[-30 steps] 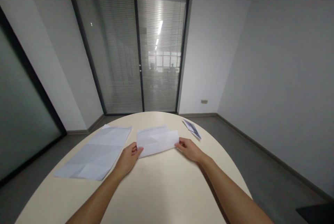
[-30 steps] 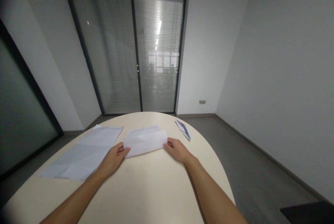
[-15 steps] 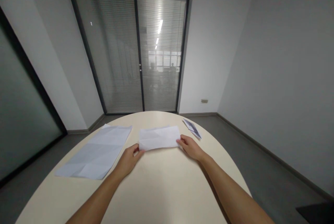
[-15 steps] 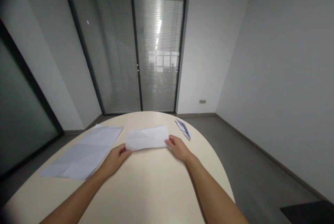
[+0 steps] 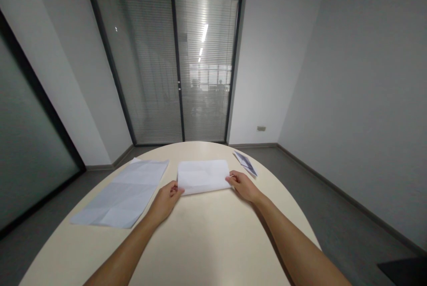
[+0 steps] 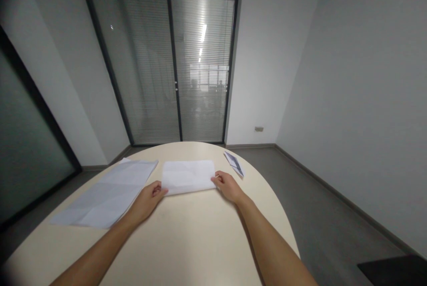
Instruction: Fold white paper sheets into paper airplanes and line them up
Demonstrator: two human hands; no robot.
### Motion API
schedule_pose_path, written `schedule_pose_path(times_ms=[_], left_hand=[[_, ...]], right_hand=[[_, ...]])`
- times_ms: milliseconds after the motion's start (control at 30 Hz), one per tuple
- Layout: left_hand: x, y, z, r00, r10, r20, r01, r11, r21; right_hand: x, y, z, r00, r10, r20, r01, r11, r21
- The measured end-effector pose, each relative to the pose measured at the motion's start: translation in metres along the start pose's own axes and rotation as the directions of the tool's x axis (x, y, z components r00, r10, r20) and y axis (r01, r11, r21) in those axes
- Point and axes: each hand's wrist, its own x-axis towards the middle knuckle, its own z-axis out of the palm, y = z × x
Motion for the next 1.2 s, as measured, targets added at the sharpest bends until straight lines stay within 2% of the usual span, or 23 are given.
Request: schedule_pose_path(times_ms=[133, 300, 567, 733, 933, 1000, 1100, 1200], left_hand=[[0.004, -0.017, 0.003, 1.000, 0.012, 0.015, -0.011, 0.997, -0.076], [0.008, -0.032, 0.009, 1.000, -0.009, -0.023, 0.006, 0.992, -0.129], [0.006, -0.029, 0.012, 0.988, 0.000, -0.153, 0.013, 0.996, 0.085], [0.002, -0.022, 0.012, 0.986, 0.034, -0.162, 0.010, 0.964, 0.266], [-0.003, -0.018, 0.013, 0.988, 0.028, -0.152, 0.047, 0.885, 0.463], [-0.003, -0.017, 0.014, 0.976, 0.114, -0.188, 0.004, 0.845, 0.535], [-0.004, -0.012, 0.014, 0.925, 0.312, -0.218, -0.115, 0.776, 0.621], [-0.006, -0.006, 0.016, 0.905, 0.402, -0.142, -0.225, 0.733, 0.641]], right_hand=[[-0.001, 0.001, 0.003, 1.000, -0.001, 0.000, 0.001, 0.998, 0.071], [-0.002, -0.002, 0.004, 1.000, -0.002, -0.027, 0.003, 1.000, 0.029], [0.000, 0.002, 0.009, 0.995, -0.007, -0.103, 0.005, 1.000, -0.023], [0.001, 0.002, 0.010, 0.993, -0.006, -0.117, 0.001, 0.999, -0.044], [-0.001, -0.007, 0.010, 0.996, -0.008, -0.091, -0.003, 0.993, -0.114], [-0.002, -0.010, 0.010, 0.997, -0.019, -0.070, 0.009, 0.991, -0.135], [-0.004, -0.012, 0.010, 0.999, -0.040, -0.032, 0.034, 0.984, -0.174], [-0.005, -0.016, 0.010, 0.999, -0.045, -0.001, 0.044, 0.977, -0.208]])
